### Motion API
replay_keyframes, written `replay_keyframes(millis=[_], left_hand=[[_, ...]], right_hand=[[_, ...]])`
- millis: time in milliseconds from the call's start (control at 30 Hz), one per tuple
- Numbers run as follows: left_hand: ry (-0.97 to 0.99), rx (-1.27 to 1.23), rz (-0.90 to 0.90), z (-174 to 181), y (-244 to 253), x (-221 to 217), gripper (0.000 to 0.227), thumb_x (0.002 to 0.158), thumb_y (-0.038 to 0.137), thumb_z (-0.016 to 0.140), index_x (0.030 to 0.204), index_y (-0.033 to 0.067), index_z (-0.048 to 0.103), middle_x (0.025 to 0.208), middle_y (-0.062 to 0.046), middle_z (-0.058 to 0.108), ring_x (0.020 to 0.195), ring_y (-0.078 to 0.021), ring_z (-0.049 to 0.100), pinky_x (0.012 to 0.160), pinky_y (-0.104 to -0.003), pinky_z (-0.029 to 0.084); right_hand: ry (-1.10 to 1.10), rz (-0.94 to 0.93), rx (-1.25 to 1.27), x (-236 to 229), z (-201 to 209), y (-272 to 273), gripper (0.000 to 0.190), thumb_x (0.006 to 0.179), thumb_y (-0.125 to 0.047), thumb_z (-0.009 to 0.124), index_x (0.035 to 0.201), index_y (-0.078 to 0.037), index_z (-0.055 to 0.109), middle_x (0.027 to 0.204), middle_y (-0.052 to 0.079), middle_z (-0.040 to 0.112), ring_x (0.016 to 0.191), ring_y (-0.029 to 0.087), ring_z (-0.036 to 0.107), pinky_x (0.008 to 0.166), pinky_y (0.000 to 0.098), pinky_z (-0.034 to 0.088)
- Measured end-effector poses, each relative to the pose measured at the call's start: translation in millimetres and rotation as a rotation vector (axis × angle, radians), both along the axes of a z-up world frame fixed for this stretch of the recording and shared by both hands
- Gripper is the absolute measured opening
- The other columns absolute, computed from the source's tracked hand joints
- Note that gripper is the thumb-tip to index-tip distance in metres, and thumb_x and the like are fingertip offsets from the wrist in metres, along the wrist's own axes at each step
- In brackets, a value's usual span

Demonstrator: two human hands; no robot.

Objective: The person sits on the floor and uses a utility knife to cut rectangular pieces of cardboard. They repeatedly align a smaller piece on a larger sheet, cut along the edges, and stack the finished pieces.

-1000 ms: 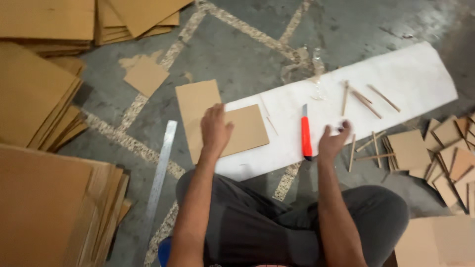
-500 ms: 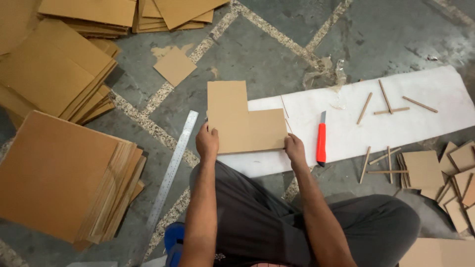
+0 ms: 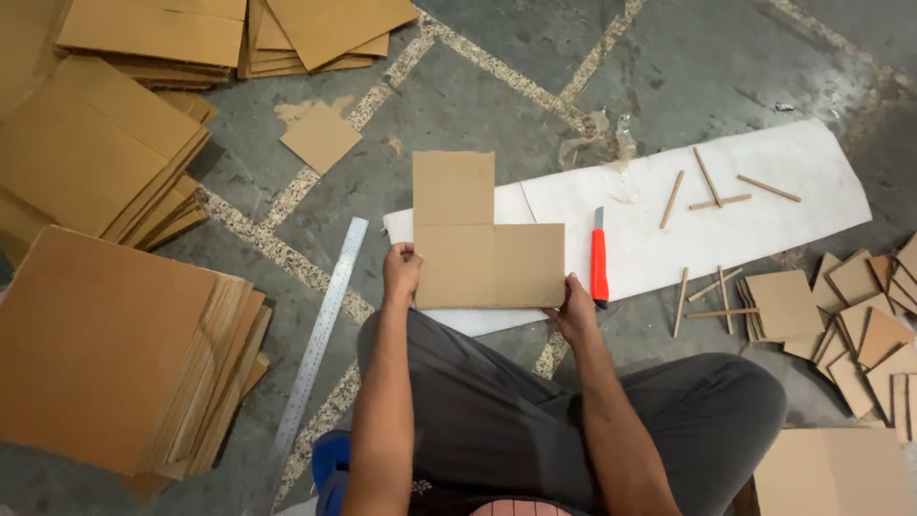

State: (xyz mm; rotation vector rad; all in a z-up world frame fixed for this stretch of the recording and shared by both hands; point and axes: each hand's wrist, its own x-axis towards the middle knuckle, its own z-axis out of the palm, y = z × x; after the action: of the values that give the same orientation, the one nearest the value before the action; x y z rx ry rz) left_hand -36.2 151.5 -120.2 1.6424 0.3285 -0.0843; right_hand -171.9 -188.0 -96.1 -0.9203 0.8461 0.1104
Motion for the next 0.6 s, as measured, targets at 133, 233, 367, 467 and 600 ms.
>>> replay_keyframes(millis=[133,233,367,467,600], left_hand=[[-0.027,-0.127,0.136,19.0,11.2,2.1,0.024,0.094,0.015,0.063,0.112,-0.0001,0.066,0.098,-0.006,0.072,0.088,-0.0159,0.066,0.079,-0.029,0.054],[-0.098,-0.276,0.244,35.0,17.9,1.8,0.026,0.101,0.022,0.064,0.113,-0.0015,0.066,0.103,-0.006,0.072,0.092,-0.0156,0.066,0.081,-0.028,0.053],[-0.151,-0.364,0.448,36.4,23.0,6.7,0.029,0.101,0.021,0.06,0.117,-0.003,0.064,0.109,-0.012,0.072,0.093,-0.0198,0.069,0.081,-0.032,0.057],[-0.161,-0.407,0.573,24.4,33.9,10.1,0.033,0.1,0.024,0.062,0.12,-0.0027,0.061,0.111,-0.015,0.071,0.093,-0.0249,0.07,0.079,-0.038,0.059],[-0.133,-0.47,0.545,8.6,43.5,11.3,0.034,0.101,0.025,0.063,0.122,-0.0005,0.058,0.111,-0.015,0.067,0.091,-0.0262,0.067,0.075,-0.039,0.057]], right_hand=[[-0.049,0.093,-0.124,-1.9,-14.2,3.1,0.03,0.102,-0.025,0.056,0.125,-0.006,0.062,0.101,0.007,0.07,0.086,0.021,0.066,0.071,0.0383,0.055],[-0.068,0.186,-0.253,-4.4,-12.9,3.1,0.032,0.104,-0.022,0.06,0.13,-0.004,0.064,0.096,0.009,0.063,0.078,0.021,0.057,0.063,0.0357,0.051],[-0.028,0.149,-0.23,0.2,-8.3,12.5,0.033,0.099,-0.019,0.055,0.128,-0.003,0.055,0.098,0.004,0.069,0.082,0.016,0.068,0.064,0.0315,0.061],[-0.149,0.17,-0.286,4.7,-2.8,15.2,0.038,0.097,-0.019,0.055,0.131,-0.003,0.056,0.1,0.003,0.07,0.083,0.013,0.069,0.065,0.0303,0.06],[-0.244,0.156,-0.529,5.8,26.8,-8.7,0.038,0.106,-0.022,0.057,0.137,0.001,0.06,0.094,0.006,0.062,0.073,0.013,0.051,0.058,0.0281,0.043]])
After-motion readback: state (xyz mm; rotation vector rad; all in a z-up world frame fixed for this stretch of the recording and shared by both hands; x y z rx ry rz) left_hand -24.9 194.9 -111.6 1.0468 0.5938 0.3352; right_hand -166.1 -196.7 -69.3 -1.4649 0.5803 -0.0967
